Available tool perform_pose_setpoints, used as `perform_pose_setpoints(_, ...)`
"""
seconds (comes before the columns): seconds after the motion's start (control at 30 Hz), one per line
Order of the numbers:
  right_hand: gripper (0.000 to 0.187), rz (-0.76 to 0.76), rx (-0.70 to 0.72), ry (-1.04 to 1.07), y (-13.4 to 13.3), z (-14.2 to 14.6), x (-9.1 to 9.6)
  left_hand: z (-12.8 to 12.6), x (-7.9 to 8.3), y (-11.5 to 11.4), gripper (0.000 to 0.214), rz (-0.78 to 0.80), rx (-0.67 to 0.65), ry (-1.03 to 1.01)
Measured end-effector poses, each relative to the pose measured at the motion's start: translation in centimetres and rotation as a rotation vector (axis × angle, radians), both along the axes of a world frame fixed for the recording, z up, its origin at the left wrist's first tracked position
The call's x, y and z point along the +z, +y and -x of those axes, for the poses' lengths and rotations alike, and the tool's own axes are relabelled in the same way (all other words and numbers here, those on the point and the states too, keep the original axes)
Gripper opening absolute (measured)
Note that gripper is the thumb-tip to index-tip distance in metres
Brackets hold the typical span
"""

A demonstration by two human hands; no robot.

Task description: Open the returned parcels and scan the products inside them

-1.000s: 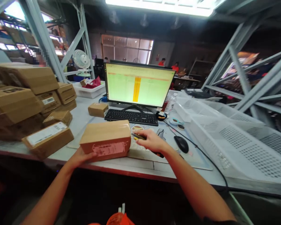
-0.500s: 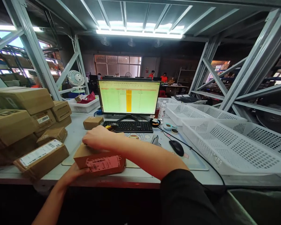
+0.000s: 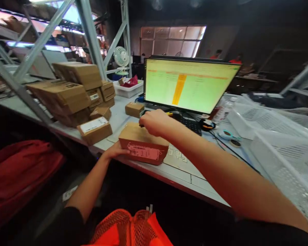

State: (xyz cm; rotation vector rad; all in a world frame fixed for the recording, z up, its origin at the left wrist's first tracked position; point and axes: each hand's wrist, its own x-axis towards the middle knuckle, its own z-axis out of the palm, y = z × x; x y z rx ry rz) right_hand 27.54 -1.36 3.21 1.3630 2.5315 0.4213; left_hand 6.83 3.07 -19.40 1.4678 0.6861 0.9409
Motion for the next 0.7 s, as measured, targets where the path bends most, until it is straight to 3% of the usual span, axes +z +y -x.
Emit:
perform_pose_setpoints(0.07,0.053,0.010,0.001,-0.001,0.4,0.8,0.3,0.1,-0.1,0.3,0.103,-0.021,-0.001,-0.018)
perform_pose_setpoints(0.17,0.052,0.024,0.047,-0.019,0.6,2.8,0.5,0.3,-0.4,0.5,0.112,-0.039,-0.010,-0.021)
perform_pose_setpoints(0.4,0.043,0.010,0.119,-0.086,2.0,6.5,0.1,0.4,-0.8,0.8,0.105,-0.067,-0.039,0.026)
perform_pose_setpoints(0.7,0.029,0.004,0.095,-0.103,1.4,6.3,-0.6,0.6,-1.2,1.0,0.110,-0.140,0.001,0.015)
